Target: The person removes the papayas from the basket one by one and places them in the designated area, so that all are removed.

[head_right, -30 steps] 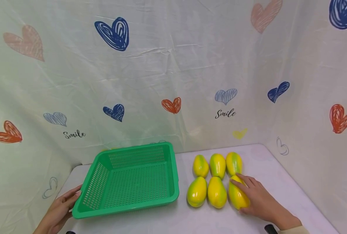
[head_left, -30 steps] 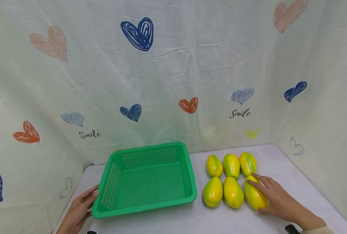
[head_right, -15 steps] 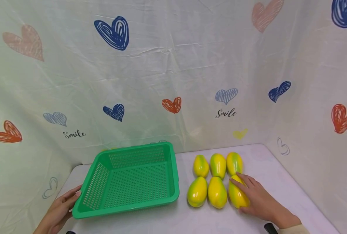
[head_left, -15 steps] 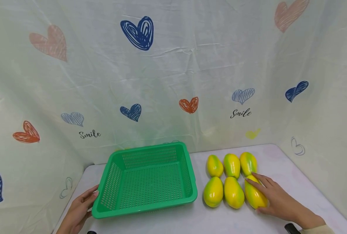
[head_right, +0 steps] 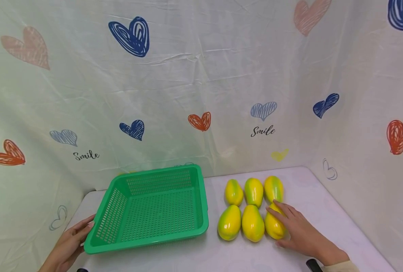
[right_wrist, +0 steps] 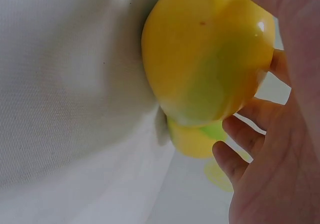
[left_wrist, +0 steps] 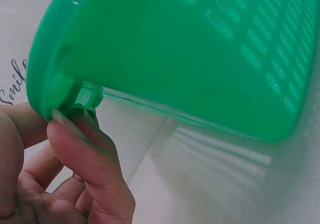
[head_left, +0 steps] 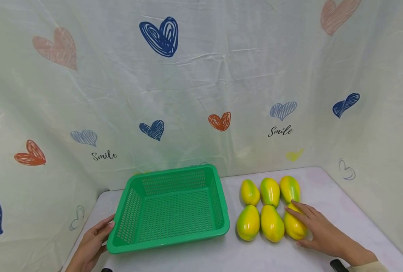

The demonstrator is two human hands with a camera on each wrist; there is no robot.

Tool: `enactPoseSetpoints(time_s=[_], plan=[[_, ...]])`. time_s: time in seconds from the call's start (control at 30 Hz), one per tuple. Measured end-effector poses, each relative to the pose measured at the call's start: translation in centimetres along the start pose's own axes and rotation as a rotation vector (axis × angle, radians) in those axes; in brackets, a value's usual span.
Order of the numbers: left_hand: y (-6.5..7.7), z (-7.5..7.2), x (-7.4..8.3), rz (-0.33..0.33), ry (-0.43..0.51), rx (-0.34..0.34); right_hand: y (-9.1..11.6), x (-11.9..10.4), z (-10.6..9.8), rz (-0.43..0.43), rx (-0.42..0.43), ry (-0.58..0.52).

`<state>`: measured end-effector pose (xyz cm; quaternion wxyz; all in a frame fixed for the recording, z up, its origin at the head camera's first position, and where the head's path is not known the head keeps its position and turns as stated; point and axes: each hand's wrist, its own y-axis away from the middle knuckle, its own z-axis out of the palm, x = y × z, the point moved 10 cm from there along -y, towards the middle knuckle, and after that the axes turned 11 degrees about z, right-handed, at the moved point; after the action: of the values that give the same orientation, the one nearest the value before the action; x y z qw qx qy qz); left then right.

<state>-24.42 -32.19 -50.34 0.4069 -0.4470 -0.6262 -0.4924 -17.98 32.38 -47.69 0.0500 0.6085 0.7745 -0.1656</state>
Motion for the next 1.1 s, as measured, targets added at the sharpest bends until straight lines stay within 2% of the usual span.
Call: enactPoseSetpoints(time_s=[0.23,0.5,0.83,1.1], plan=[[0.0,-0.1,-0.1,-0.008,0.002,0.004,0.1,-0.3,-0.2,-0.029,0.029,0.021],[0.0,0.0,-0.1,-0.011,-0.002,0.004,-0.1,0.0,-0.2,-0.001,0.014,0.003],[-0.3,-0.1,-0.1,-0.020,0.004,0.013,-0.1,0.0,-1.6,-0.054,0.098,0.009],[-0.2,-0.1,-0.1,-0.012,0.009,0.002,-0.2,0.8,-2.0,-0.012,0.085,-0.014]])
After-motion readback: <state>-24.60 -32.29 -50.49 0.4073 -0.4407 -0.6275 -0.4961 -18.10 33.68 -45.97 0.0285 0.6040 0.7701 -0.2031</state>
